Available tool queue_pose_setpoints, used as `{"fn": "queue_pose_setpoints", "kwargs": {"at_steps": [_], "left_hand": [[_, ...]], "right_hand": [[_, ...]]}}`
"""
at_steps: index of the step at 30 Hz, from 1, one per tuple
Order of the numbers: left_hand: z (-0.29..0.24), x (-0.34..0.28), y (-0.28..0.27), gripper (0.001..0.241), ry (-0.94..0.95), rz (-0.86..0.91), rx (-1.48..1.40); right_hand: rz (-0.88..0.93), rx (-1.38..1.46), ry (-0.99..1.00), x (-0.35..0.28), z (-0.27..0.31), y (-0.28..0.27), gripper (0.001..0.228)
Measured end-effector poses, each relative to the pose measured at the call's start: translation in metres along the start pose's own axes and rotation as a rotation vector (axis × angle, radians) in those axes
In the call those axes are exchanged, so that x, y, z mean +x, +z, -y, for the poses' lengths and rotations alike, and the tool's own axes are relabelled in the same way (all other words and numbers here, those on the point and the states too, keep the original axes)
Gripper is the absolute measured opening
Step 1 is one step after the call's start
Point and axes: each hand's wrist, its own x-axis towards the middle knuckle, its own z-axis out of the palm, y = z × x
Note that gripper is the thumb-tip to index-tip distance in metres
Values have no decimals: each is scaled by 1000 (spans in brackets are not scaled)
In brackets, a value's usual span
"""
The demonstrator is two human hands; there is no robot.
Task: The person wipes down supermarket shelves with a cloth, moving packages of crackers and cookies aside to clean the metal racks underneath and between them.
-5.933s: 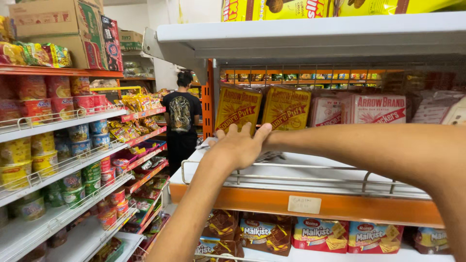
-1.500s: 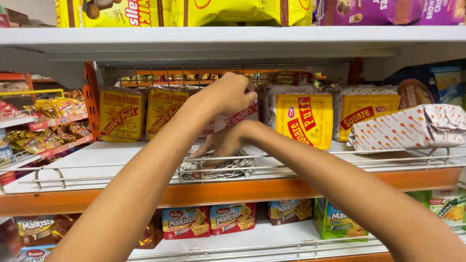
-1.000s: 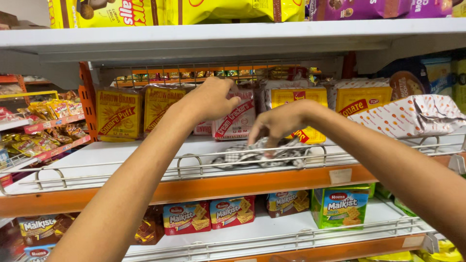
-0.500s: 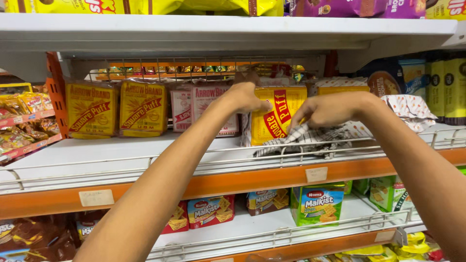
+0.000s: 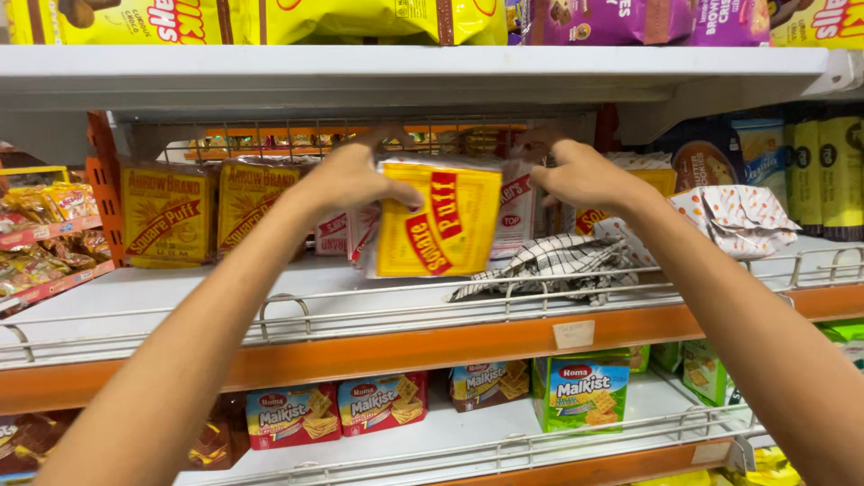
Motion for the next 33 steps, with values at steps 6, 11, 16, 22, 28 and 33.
{"fn": "queue_pose_setpoints", "kwargs": {"at_steps": [6,11,16,22,28,33], "left_hand": [[43,-57,-69,76,-33,-61,75],[87,-79,-98,73,-161,-82,-10],[126,-85,-120,73,-178,-77,-137],[160,-74,-130,83,-365,-54,2],[216,-18,-129,80,-246,49,431],[248,12,-121,79,-263,76,639]], "right_hand": [[-14,-595,-527,36,24,19,87],[182,-635,-352,33,44,24,102],[179,-650,-424,30,51,17,113],[200,-593,-97,16,70,16,114],[188,-776,-13,5,106,20,82],[126,-697,-101,-10,139,14,89]]}}
